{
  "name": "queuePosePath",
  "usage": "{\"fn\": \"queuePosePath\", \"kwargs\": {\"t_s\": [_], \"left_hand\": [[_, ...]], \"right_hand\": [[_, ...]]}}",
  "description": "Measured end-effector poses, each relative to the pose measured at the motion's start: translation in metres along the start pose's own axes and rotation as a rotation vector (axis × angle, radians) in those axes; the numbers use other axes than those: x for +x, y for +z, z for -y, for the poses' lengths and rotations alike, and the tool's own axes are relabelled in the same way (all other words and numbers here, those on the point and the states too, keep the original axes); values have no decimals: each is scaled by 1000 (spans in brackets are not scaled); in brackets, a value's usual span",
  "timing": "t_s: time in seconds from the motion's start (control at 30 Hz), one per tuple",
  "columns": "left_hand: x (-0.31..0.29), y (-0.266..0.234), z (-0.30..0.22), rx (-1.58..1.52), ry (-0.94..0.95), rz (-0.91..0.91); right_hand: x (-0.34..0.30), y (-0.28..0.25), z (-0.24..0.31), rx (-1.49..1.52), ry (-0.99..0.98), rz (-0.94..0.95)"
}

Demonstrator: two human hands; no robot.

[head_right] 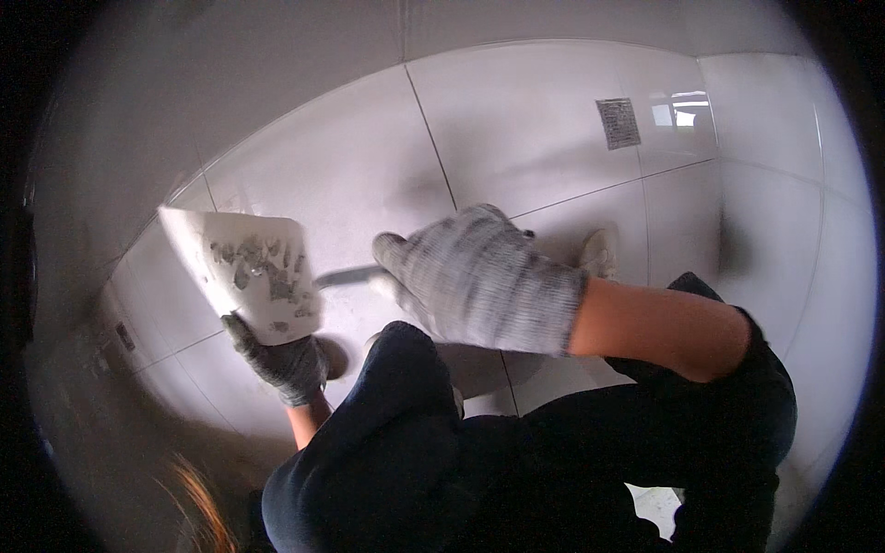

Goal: The person kneels on a tiled floor and uses a small metal tool to apply gray grout into the joints between white tiles. They repeatedly scoop grout from a paper sheet held in the left hand and press it into the seams, working along multiple tile lines.

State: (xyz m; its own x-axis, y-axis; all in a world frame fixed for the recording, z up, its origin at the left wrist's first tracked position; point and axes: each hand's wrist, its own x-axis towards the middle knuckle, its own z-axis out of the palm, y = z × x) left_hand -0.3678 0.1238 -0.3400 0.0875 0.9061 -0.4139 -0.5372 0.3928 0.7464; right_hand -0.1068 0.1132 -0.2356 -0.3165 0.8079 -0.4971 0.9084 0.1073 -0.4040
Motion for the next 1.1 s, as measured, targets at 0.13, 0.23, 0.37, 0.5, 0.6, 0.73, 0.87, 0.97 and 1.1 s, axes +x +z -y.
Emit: {"fn": "queuePosePath", "kwargs": {"t_s": [0.13, 0.23, 0.37, 0.5, 0.6, 0.73, 0.87, 0.97, 1.1], "left_hand": [[7, -13, -2, 209, 89, -165], [6, -6, -1, 510, 166, -216], [2, 12, -8, 702, 245, -108], [-3, 22, -34, 1166, 478, 104], [-13, 28, -70, 1047, 238, 145], [-40, 45, -106, 623, -193, 77], [-65, 59, -83, 85, -549, -252], [-53, 63, -49, 182, -548, -259], [-35, 74, -6, 85, -495, -316]], "right_hand": [[-44, -11, -35, 321, -161, -71], [-74, -24, -75, 380, 93, 45], [-118, -37, -101, 686, 37, 9], [-110, -30, -122, 746, -150, -64], [-77, -10, -138, 720, 28, -113], [-26, 7, -171, 320, 122, -430], [43, 43, -194, 857, 153, -416], [94, 71, -213, 1062, 145, -357], [140, 90, -227, 1301, 237, -352]]}}
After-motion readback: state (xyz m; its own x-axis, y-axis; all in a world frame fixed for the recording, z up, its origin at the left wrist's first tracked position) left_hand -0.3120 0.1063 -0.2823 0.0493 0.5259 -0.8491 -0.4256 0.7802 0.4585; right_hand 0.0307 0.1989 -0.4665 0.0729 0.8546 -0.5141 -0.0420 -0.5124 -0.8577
